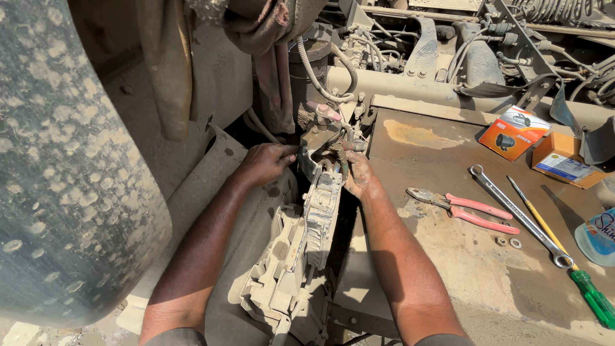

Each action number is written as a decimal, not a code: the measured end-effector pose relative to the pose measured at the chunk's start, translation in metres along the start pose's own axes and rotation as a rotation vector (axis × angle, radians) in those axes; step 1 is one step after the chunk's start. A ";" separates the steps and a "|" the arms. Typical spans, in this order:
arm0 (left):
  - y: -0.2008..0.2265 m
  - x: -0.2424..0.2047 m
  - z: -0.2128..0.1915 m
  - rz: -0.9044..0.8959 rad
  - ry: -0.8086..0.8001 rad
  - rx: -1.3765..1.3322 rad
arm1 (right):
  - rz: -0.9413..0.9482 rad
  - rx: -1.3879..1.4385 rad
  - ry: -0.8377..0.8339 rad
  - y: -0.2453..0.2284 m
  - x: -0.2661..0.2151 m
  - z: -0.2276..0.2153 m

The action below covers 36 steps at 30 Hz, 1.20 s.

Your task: The person manipulates wires, electrical connectors, and mechanical fasteners inside a truck's engine bay, using a screwdriver, a wrench, and pliers to adjust or secure components.

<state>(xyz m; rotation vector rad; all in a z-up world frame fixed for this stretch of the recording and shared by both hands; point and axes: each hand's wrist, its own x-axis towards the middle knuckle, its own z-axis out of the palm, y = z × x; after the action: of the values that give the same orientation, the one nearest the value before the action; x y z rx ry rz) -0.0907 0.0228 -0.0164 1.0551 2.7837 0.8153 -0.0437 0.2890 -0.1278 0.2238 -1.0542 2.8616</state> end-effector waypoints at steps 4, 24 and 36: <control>0.001 -0.005 0.002 -0.015 0.000 0.047 | -0.037 0.019 0.029 0.002 0.000 0.008; -0.013 -0.005 0.010 0.034 0.013 -0.004 | -0.132 -0.060 0.227 0.016 -0.003 0.021; -0.046 0.015 0.042 0.150 0.074 0.076 | -0.186 -0.078 0.296 0.027 -0.002 0.022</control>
<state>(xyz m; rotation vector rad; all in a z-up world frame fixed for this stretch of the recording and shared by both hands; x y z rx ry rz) -0.1201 0.0221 -0.0731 1.2848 2.8447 0.7839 -0.0430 0.2535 -0.1288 -0.1001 -1.0233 2.5803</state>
